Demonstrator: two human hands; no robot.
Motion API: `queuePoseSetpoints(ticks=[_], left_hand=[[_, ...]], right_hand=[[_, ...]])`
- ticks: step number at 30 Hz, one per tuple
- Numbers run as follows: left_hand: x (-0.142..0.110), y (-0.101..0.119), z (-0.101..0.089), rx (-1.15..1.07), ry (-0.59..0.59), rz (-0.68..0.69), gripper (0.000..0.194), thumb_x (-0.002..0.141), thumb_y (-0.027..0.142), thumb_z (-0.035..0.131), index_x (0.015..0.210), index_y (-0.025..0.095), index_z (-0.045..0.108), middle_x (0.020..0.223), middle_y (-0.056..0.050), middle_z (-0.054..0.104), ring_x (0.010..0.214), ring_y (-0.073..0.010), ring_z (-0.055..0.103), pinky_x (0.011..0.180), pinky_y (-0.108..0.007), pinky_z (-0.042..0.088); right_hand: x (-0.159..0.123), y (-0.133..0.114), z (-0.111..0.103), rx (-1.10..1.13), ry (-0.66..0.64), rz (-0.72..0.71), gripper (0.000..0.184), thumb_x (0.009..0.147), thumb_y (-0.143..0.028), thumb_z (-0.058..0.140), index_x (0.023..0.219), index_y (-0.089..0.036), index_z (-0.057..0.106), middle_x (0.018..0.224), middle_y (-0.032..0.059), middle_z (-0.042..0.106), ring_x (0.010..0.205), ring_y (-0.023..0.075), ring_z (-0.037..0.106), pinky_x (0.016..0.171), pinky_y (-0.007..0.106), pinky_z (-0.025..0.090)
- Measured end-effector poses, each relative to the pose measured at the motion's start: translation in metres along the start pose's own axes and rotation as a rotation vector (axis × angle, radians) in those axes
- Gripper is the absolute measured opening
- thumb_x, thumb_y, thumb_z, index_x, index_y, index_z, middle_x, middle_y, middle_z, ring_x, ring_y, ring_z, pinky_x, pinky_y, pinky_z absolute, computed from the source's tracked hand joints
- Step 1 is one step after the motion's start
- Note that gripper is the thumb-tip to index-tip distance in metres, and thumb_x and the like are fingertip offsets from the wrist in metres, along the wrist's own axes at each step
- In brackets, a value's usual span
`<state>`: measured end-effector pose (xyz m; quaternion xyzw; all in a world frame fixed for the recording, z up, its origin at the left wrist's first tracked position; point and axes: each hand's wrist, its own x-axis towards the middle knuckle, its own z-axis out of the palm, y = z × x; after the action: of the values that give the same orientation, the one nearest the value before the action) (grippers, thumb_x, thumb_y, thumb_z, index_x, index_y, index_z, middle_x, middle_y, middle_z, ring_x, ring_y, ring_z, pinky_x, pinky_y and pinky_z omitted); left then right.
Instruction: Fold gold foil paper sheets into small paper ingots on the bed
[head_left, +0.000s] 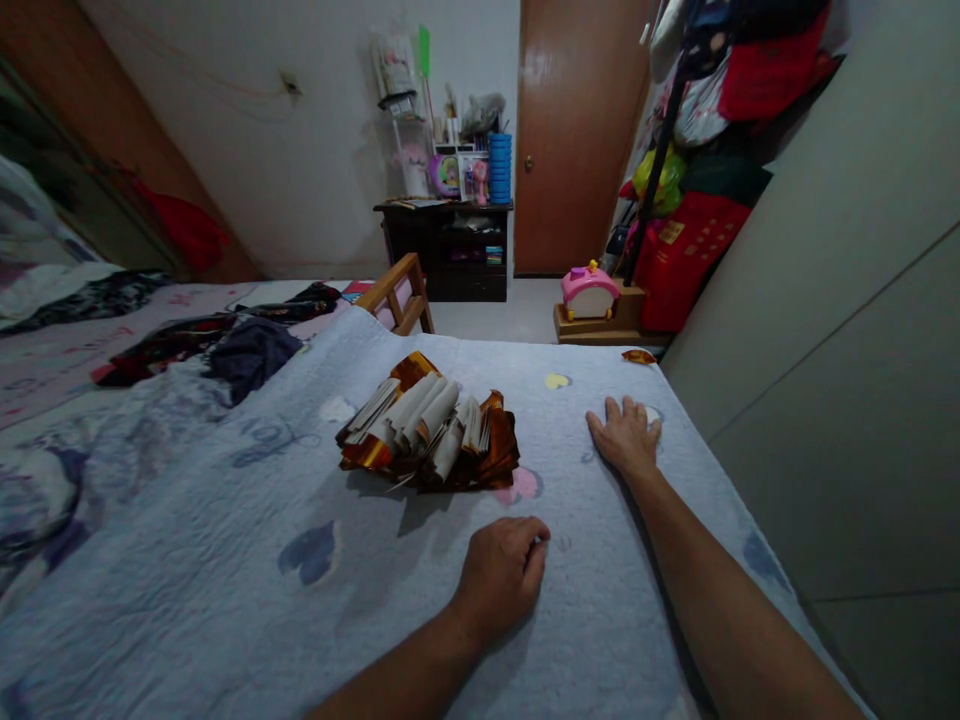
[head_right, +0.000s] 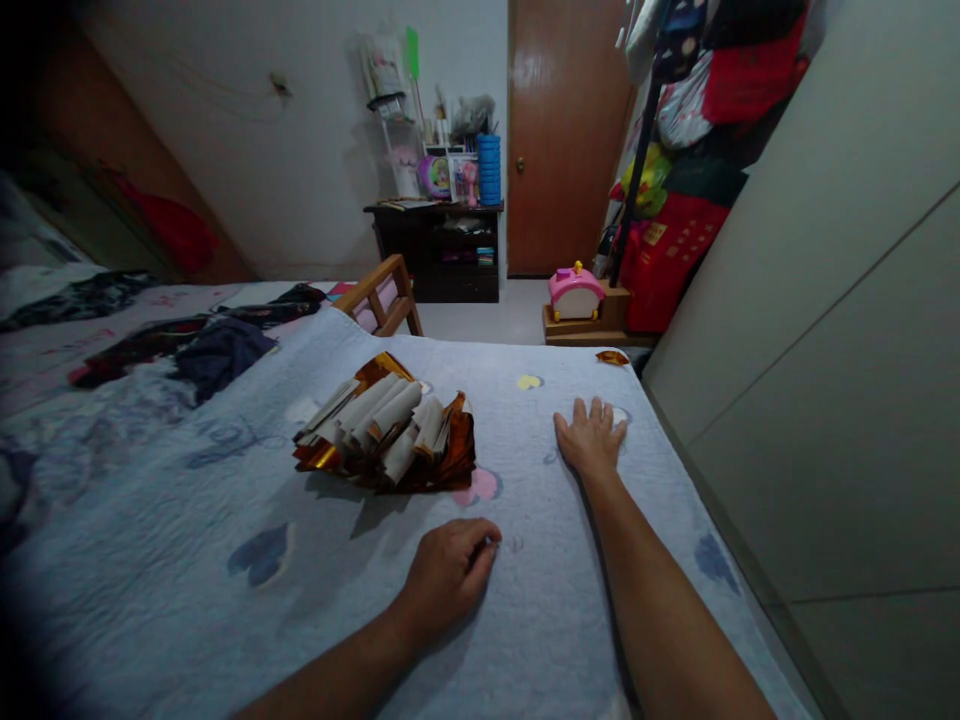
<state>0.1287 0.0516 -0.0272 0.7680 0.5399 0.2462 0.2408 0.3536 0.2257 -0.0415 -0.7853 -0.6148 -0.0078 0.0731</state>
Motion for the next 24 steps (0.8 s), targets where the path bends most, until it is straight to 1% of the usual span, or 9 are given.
queuePoseSetpoints(ticks=[5,11,18,24], left_hand=[[-0.001,0.000,0.000,-0.001,-0.012,0.004,0.018,0.088,0.015,0.054,0.094,0.021,0.070,0.086,-0.003,0.074,0.081,-0.0204,0.067,0.074,-0.031,0.047],[0.000,-0.002,-0.002,-0.027,-0.007,0.011,0.019,0.089,0.015,0.051,0.094,0.020,0.069,0.088,-0.004,0.074,0.084,-0.0206,0.068,0.077,-0.031,0.048],[-0.001,-0.005,-0.008,-0.091,0.011,-0.007,0.018,0.089,0.014,0.050,0.092,0.019,0.067,0.089,-0.006,0.074,0.083,-0.0201,0.068,0.075,-0.029,0.048],[0.001,-0.008,-0.012,-0.075,0.004,-0.013,0.018,0.088,0.014,0.049,0.090,0.018,0.067,0.082,-0.005,0.071,0.079,-0.0195,0.067,0.072,-0.029,0.046]], right_hand=[[-0.001,0.001,-0.001,0.006,0.008,-0.007,0.058,0.101,-0.052,0.036,0.146,-0.017,0.048,0.158,0.0186,0.038,0.145,0.0363,0.030,0.115,0.061,0.020],[-0.004,-0.003,0.000,0.009,0.038,-0.044,0.052,0.102,-0.044,0.037,0.140,-0.013,0.052,0.154,0.0206,0.044,0.142,0.0336,0.036,0.114,0.053,0.024],[-0.004,-0.008,0.000,0.005,0.055,-0.067,0.049,0.102,-0.041,0.037,0.138,-0.012,0.051,0.152,0.0224,0.045,0.141,0.0333,0.036,0.113,0.053,0.025],[-0.001,-0.015,0.001,0.004,0.058,-0.077,0.048,0.102,-0.041,0.036,0.136,-0.011,0.053,0.151,0.0222,0.046,0.140,0.0329,0.037,0.113,0.052,0.026]])
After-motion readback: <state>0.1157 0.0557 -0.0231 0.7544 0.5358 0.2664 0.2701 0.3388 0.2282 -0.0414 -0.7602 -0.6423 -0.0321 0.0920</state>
